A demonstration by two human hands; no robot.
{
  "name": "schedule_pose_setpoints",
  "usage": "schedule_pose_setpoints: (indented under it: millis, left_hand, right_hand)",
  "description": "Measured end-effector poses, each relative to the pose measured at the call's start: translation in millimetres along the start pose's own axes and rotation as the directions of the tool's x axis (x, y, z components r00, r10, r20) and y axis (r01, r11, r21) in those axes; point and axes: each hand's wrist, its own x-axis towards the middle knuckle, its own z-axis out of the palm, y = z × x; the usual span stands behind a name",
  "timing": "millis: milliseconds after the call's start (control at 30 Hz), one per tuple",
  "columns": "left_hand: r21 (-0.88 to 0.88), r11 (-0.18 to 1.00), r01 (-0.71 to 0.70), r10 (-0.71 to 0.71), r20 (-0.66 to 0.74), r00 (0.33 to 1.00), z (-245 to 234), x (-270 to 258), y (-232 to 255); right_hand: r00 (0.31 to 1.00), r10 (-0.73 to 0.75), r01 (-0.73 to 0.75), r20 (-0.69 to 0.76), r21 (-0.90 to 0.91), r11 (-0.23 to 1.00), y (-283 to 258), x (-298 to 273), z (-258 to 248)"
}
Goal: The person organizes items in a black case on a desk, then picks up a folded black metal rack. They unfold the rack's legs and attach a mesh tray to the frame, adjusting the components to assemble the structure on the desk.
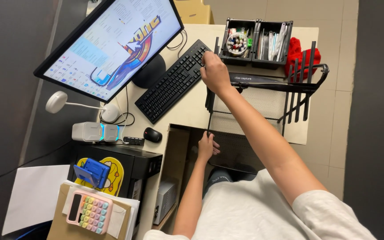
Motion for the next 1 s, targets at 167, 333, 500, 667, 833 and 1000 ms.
schedule_pose_setpoints:
  millis: [167, 333, 500, 667, 833, 1000]
  left_hand:
    - [-0.08, 0.997, -0.011, 0.014, 0.03, 0.999, -1.6, 13.4, -19.0]
    - [-0.078, 0.997, -0.003, 0.005, 0.027, 1.0, -1.6, 13.4, -8.1]
    - [0.005, 1.0, 0.002, -0.002, -0.02, 1.0, -3.1, 2.8, 12.9]
    - [0.014, 1.0, 0.02, -0.02, -0.01, 1.0, -4.2, 7.1, 14.6]
    - [0.027, 1.0, 0.013, -0.013, -0.011, 1.0, -4.8, 12.5, 14.4]
    - [-0.013, 1.0, -0.001, 0.001, 0.024, 1.0, -4.3, 16.9, 8.1]
  right_hand:
    - [1.0, 0.029, -0.029, 0.007, -0.005, 1.0, -6.9, -2.9, -4.9]
    - [0.999, 0.046, -0.046, 0.008, -0.005, 0.999, -8.5, -0.5, -5.9]
    - [0.996, 0.08, -0.079, 0.036, -0.024, 0.997, -5.0, -1.2, -1.5]
    - [0.999, 0.051, -0.051, 0.011, -0.017, 0.999, -10.3, -3.3, -8.0]
    - [0.996, 0.079, -0.078, 0.038, -0.035, 0.996, -7.4, -0.3, -4.6]
    - [0.999, 0.05, -0.049, 0.009, -0.033, 0.998, -8.1, -0.8, -5.2]
